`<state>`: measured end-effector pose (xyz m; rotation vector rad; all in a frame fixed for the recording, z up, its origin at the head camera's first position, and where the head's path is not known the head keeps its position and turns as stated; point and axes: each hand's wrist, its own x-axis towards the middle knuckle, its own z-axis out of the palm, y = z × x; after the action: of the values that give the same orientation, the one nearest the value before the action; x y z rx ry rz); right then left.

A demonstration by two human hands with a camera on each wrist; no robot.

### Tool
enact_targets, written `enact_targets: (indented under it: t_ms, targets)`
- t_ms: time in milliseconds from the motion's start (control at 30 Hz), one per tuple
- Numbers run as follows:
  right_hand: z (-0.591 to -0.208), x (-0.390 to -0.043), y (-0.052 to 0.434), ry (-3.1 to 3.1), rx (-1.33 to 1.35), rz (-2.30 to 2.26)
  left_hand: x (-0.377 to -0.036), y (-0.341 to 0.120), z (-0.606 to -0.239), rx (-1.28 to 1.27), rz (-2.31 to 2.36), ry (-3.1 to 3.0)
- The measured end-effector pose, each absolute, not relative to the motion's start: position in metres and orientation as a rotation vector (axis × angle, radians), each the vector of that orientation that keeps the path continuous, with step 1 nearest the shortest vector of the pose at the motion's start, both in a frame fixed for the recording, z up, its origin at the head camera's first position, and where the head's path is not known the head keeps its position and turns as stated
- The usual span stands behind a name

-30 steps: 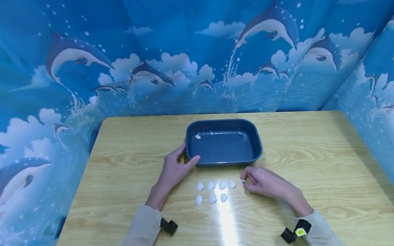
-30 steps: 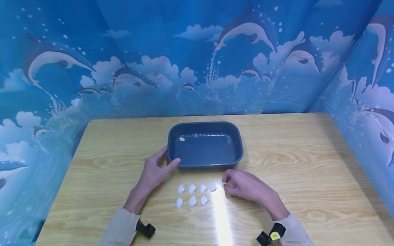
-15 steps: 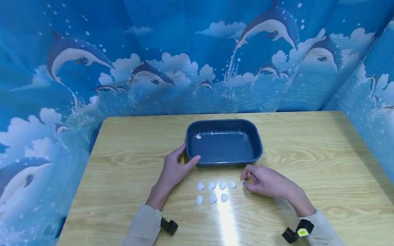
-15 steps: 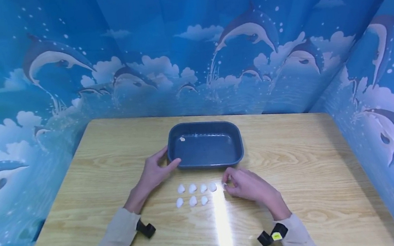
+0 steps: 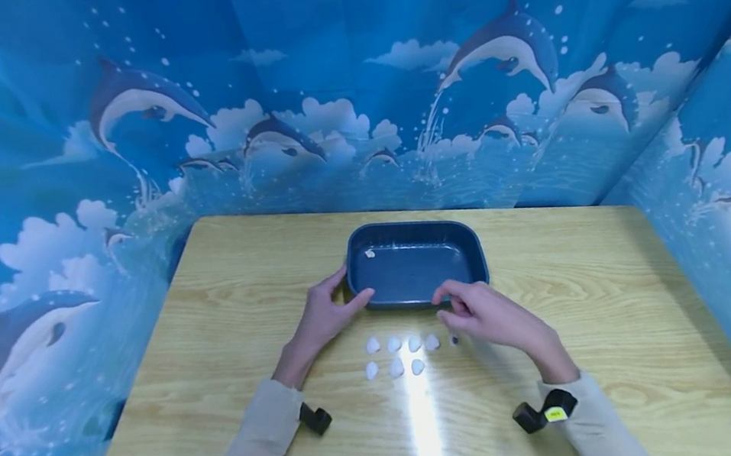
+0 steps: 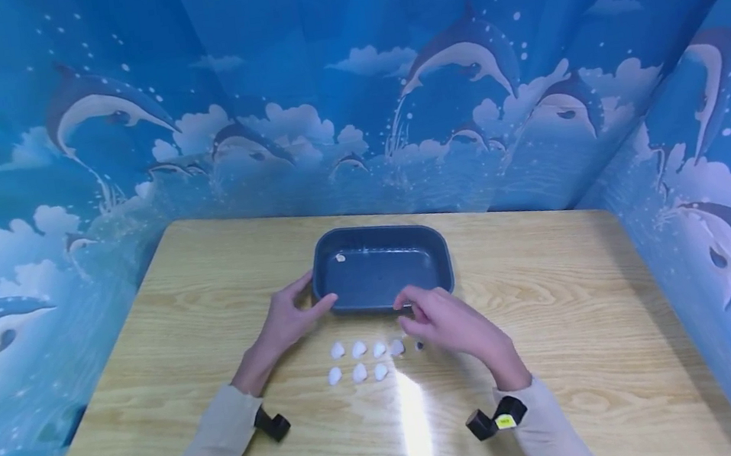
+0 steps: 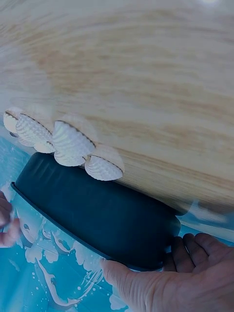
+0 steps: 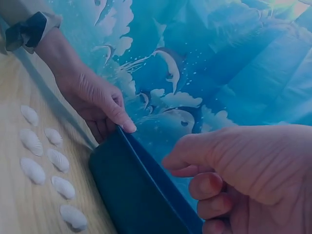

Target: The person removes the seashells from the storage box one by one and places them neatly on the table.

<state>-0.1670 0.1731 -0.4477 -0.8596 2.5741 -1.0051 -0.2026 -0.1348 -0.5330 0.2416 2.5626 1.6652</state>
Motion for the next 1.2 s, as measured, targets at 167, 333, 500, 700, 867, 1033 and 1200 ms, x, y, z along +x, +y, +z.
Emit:
enact_targets:
  t_ms: [167, 333, 500, 700, 867, 1033, 1200]
  targets:
    - [-0.459, -0.191, 0.162, 2.577, -0.853, -1.034, -0.202, -0.134, -0.533, 0.228, 1.653, 2.556]
    - [-0.47, -0.216, 0.15, 2.584, -0.837, -1.011, -0.202, -0.134, -0.532, 0.202, 1.645, 2.557]
    - [-0.472, -0.237, 0.135, 2.57, -0.863, -0.928, -0.202, -0.134, -0.531, 0.213, 1.647, 2.558]
    - [-0.466, -0.259, 0.112, 2.544, -0.9, -0.855, -0.202, -0.134, -0.531, 0.227, 1.652, 2.569]
    - [-0.467, -0.276, 0.094, 2.599, -0.925, -0.789, -0.204, -0.134, -0.528, 0.248, 1.664, 2.558]
    - [-0.475, -0.288, 0.081, 2.654, -0.931, -0.702, -0.204, -0.135, -0.528, 0.279, 1.663, 2.558]
    - [-0.483, -0.295, 0.072, 2.689, -0.876, -0.593, -0.203, -0.135, -0.529, 0.286, 1.677, 2.549]
